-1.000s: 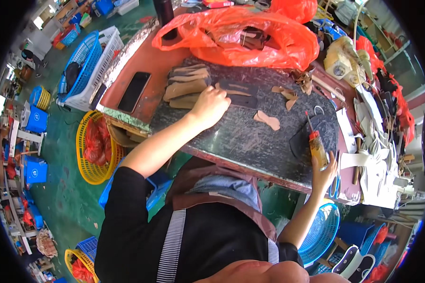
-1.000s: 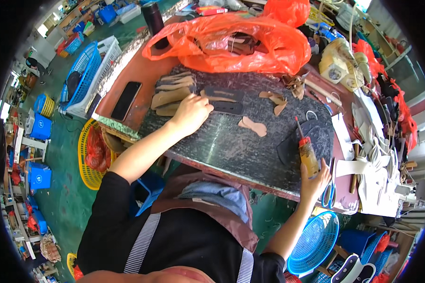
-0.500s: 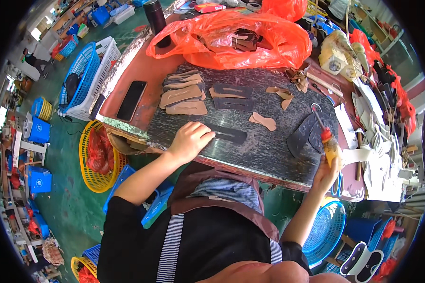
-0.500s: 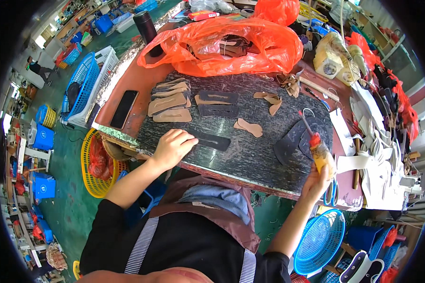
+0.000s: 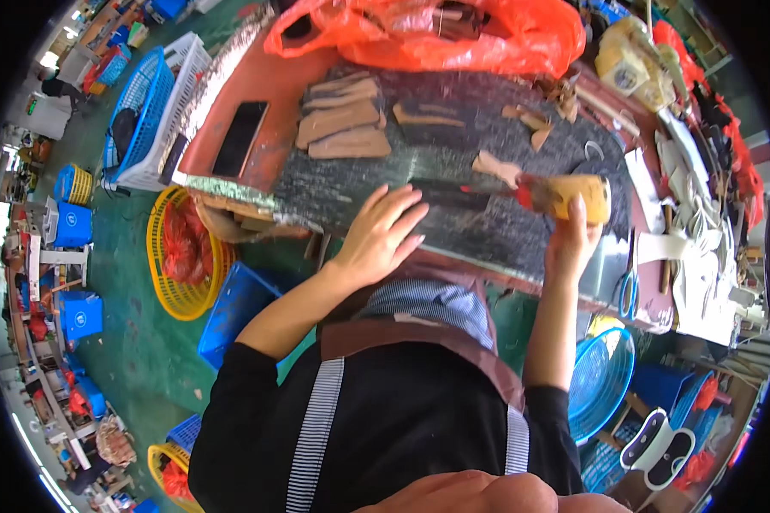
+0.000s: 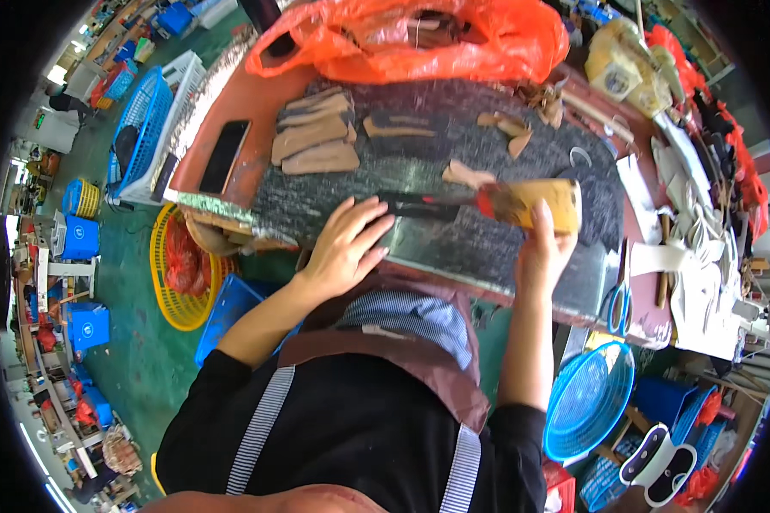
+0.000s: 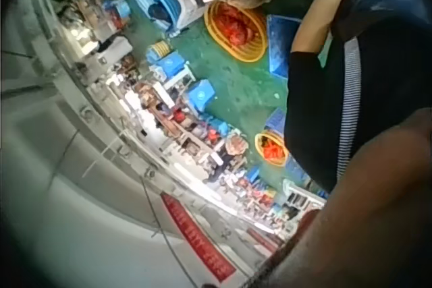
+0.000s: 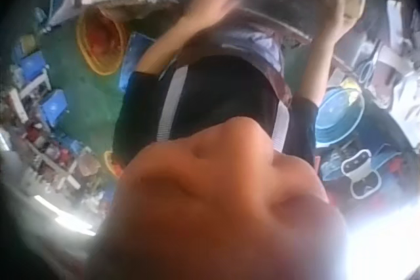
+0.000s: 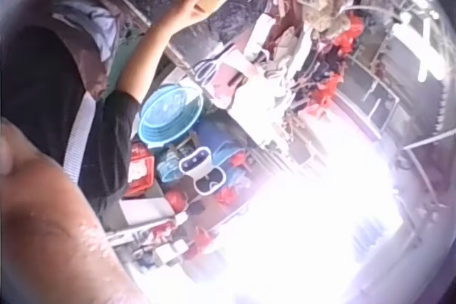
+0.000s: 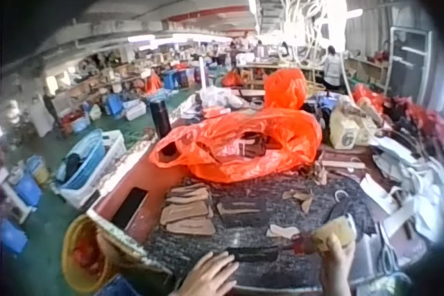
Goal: Applying glue to material components and pressing them together at a manual assembly station.
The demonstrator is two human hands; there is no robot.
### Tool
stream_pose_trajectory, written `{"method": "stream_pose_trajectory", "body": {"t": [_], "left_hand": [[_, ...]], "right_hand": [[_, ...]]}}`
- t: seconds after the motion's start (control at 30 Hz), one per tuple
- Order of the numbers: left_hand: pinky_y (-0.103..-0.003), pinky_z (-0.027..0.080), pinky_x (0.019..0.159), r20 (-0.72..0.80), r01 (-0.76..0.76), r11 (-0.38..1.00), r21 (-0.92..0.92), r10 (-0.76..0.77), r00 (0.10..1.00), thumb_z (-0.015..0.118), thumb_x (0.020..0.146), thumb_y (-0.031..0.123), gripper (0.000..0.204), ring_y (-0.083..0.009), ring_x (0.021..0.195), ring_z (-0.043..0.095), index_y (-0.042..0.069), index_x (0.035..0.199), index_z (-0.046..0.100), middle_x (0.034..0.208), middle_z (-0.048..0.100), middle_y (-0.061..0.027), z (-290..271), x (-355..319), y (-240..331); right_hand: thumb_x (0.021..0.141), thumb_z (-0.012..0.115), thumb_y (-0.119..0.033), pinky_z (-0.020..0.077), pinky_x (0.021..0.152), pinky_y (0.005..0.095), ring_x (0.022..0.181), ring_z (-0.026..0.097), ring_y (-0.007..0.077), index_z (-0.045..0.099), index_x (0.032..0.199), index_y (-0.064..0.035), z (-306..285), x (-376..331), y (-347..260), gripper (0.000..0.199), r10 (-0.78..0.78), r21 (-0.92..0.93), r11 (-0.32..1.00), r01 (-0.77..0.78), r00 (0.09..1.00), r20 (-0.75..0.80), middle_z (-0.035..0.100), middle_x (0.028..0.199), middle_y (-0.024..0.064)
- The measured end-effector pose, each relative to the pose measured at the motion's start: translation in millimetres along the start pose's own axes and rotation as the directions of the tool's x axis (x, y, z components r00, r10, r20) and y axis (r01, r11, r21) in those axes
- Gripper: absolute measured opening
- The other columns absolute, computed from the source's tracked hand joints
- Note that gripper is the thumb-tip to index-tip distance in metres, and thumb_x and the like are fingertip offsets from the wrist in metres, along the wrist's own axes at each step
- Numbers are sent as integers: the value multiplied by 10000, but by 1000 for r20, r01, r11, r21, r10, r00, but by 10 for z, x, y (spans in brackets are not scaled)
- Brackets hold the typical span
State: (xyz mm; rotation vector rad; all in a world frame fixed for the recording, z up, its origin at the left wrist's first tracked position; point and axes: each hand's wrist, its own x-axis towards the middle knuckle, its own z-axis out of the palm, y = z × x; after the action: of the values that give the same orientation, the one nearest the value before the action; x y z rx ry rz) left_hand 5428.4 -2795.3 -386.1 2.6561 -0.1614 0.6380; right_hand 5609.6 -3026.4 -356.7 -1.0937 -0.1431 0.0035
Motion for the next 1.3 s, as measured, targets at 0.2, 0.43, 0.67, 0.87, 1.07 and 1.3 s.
{"method": "stream_pose_trajectory", "body": {"t": [0.2, 0.43, 0.67, 0.87, 1.07, 1.3], "left_hand": [[-479, 339, 1131, -38, -3, 999, -52, 1, 999, 678, 842, 175, 411, -325, 1222, 520, -13, 1201, 605, 1273, 546, -154, 65, 57, -57], [-489, 341, 1131, -41, -7, 997, -79, 4, 999, 686, 838, 191, 418, -325, 1222, 516, -9, 1196, 609, 1246, 546, -144, 56, 78, -46], [-496, 342, 1132, -41, -6, 998, -65, 3, 999, 691, 838, 214, 424, -323, 1229, 509, -5, 1193, 612, 1230, 544, -140, 74, 59, -72], [-506, 360, 1110, -38, -3, 998, -62, 1, 999, 696, 832, 214, 447, -320, 1218, 521, 12, 1221, 610, 1270, 546, -130, 95, 59, -88], [-506, 361, 1110, -56, -6, 998, -61, 3, 998, 701, 833, 224, 449, -321, 1215, 524, 11, 1218, 612, 1262, 549, -132, 104, 62, -86], [-507, 360, 1111, -53, 1, 997, -74, -5, 999, 705, 834, 235, 453, -324, 1211, 526, 10, 1217, 612, 1244, 553, -136, 104, 63, -89]], "right_hand": [[803, 780, -117, 508, 863, 298, 942, 632, 209, 518, 1244, 16, 531, -168, 38, 530, -118, -277, 944, 179, 967, 225, 615, 1075, 118], [736, 830, -104, 498, 858, 311, 921, 617, 217, 548, 1183, 14, 713, -220, 113, 541, -165, -369, 878, 305, 916, 365, 595, 1060, 106], [719, 841, -87, 495, 852, 313, 913, 605, 215, 553, 1158, 12, 733, -195, 101, 534, -179, -382, 860, 339, 900, 398, 583, 1061, 105], [719, 844, -91, 495, 850, 311, 908, 609, 216, 551, 1151, 11, 747, -182, 114, 532, -194, -392, 846, 360, 894, 403, 583, 1048, 103], [715, 847, -97, 496, 844, 307, 895, 609, 213, 552, 1147, 10, 739, -190, 101, 534, -174, -398, 854, 335, 904, 390, 584, 1034, 101], [709, 854, -112, 503, 827, 307, 878, 613, 210, 553, 1148, 10, 751, -190, 94, 546, -195, -425, 823, 377, 890, 412, 588, 1028, 103]]}}
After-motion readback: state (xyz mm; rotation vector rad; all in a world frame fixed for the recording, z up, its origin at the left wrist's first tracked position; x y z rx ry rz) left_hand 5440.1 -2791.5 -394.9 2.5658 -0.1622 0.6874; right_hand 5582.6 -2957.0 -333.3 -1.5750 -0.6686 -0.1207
